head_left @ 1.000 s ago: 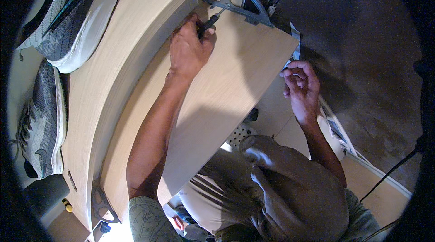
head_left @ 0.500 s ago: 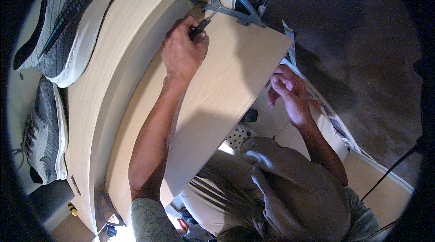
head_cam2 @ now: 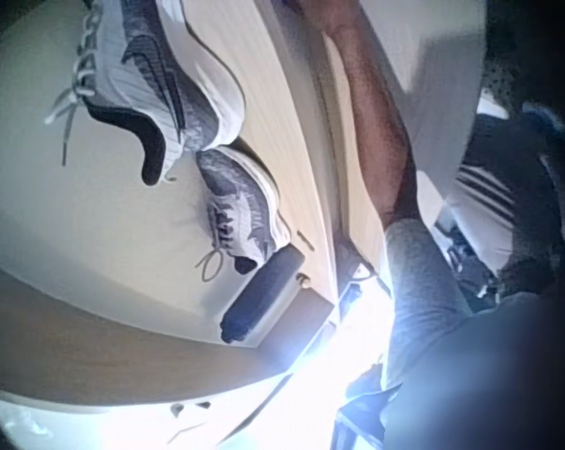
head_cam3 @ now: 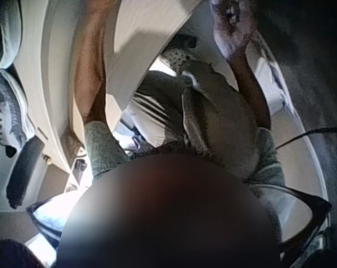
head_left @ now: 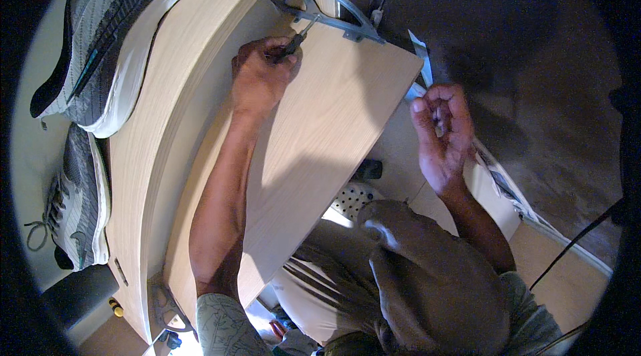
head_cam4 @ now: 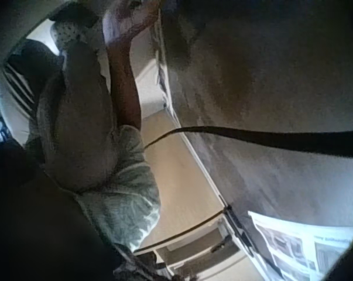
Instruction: The person is assembling a wooden cabinet using a screwdriver and drill. They are working on attaching parts of the cabinet together, with another person assisting in the background.
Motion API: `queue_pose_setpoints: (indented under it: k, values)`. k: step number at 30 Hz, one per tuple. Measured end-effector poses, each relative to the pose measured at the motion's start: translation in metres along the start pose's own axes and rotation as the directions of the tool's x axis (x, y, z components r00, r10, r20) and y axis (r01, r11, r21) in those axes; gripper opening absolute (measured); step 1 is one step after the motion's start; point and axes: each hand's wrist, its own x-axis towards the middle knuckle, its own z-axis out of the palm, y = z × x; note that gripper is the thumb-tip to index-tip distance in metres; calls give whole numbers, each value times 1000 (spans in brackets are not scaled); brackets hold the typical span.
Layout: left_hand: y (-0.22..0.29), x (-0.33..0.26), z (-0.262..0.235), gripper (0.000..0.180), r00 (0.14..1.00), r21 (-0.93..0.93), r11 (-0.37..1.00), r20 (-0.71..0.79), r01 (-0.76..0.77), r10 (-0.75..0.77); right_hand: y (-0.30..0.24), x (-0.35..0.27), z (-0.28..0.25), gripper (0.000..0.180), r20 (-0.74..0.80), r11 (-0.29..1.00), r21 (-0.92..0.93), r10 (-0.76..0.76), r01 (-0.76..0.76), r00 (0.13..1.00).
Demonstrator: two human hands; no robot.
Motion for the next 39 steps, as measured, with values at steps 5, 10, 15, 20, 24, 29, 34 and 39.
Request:
queue_pose_setpoints:
  k: [5, 10, 15, 20, 24, 29, 34, 39]
  values:
    - [6, -3, 7, 18, 979, 405, 913, -165, -40, 116, -20, 97, 62, 35, 425, 691, -277, -535, 667, 730]
    - [1, -4, 3, 18, 948, 346, 916, -162, -205, 273, 5, 161, 127, 18, 721, 379, -329, -491, 865, 489]
    - [9, -8, -1, 23, 974, 389, 906, -77, -166, 211, 20, 177, 125, 15, 665, 399, -245, -593, 883, 453]
    - [9, -15, -27, 27, 947, -57, 951, 133, 302, -293, 14, 171, 125, 17, 683, 418, -332, -511, 846, 521]
    - [-1, -12, -23, 24, 982, -125, 977, 88, 176, -165, 0, 169, 129, 18, 689, 445, -309, -505, 841, 520]
    - [1, -18, -9, 21, 991, 35, 990, -14, 135, -135, -8, 166, 121, 17, 758, 548, -223, -423, 806, 497]
    - [8, -21, -26, 19, 922, -209, 901, 162, 381, -352, -8, 162, 118, 17, 692, 514, -282, -476, 810, 543]
    - [1, -19, -17, 20, 943, -360, 872, 159, 332, -294, -5, 158, 125, 18, 644, 535, -280, -511, 797, 569]
